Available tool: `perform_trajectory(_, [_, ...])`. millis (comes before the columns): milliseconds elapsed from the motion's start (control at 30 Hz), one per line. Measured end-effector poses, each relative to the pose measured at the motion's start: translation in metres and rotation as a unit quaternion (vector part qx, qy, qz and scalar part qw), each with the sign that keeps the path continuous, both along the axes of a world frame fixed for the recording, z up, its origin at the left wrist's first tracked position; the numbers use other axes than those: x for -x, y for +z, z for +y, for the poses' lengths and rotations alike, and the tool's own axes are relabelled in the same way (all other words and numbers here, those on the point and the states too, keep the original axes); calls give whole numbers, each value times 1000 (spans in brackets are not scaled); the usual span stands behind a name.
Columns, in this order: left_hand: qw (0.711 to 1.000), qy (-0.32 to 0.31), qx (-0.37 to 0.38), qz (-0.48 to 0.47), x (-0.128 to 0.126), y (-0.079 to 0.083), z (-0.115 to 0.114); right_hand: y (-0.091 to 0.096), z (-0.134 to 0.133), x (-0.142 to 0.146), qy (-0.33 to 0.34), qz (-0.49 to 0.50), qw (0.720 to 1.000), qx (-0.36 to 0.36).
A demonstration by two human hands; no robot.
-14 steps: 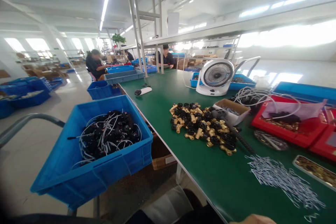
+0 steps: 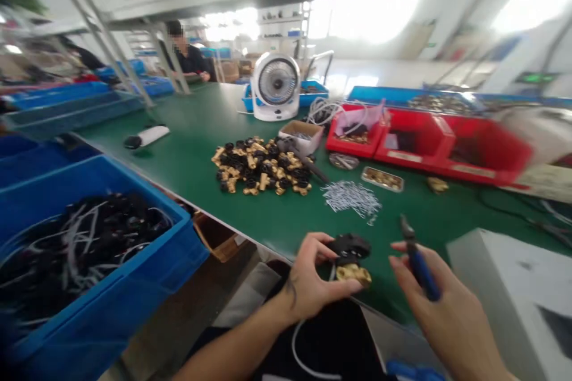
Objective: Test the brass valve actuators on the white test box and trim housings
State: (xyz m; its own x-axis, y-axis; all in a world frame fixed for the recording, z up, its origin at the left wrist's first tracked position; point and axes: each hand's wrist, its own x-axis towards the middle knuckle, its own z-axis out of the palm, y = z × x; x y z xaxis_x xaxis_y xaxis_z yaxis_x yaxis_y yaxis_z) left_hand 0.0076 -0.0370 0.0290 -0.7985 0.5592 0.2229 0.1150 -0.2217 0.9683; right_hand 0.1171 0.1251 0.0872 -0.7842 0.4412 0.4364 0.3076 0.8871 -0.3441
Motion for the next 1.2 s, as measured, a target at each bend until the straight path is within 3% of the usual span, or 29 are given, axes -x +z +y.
perform_trajectory(133, [999, -11, 29, 19, 3, -4, 3, 16, 4, -7, 71, -11, 994, -83])
perform_trajectory(300, [997, -19, 40, 61, 2, -4, 1, 31, 5, -7, 128, -100, 962, -221])
perform_trajectory(500, [994, -15, 48, 96, 3, -6, -1, 49, -8, -12, 90, 4, 989, -116])
perform_trajectory(633, [995, -25, 46, 91, 2, -8, 0, 38, -11, -14, 90, -100, 977, -168])
perform_trajectory(700, [993, -24, 48, 101, 2, -9, 1, 38, -9, -15, 101, -123, 974, -162])
perform_trajectory(833, [992, -19, 45, 117, 2, -9, 1, 44, -8, -17, 69, -8, 991, -112])
perform_trajectory(900, [992, -17, 51, 113, 2, -7, 0, 42, -8, -18, 65, -48, 987, -139])
perform_trajectory(967, [993, -18, 54, 102, 2, -6, 0, 39, -8, -18, 75, -147, 973, -161])
perform_trajectory(1033, [994, -19, 50, 99, 2, -5, -1, 38, -8, -19, 83, -178, 970, -140])
perform_trajectory(1133, [992, -14, 48, 117, 2, -5, 0, 39, -8, -21, 55, -65, 993, -80])
perform_trajectory(1200, [992, -14, 51, 119, 2, -5, 0, 37, -9, -21, 39, -64, 994, -81])
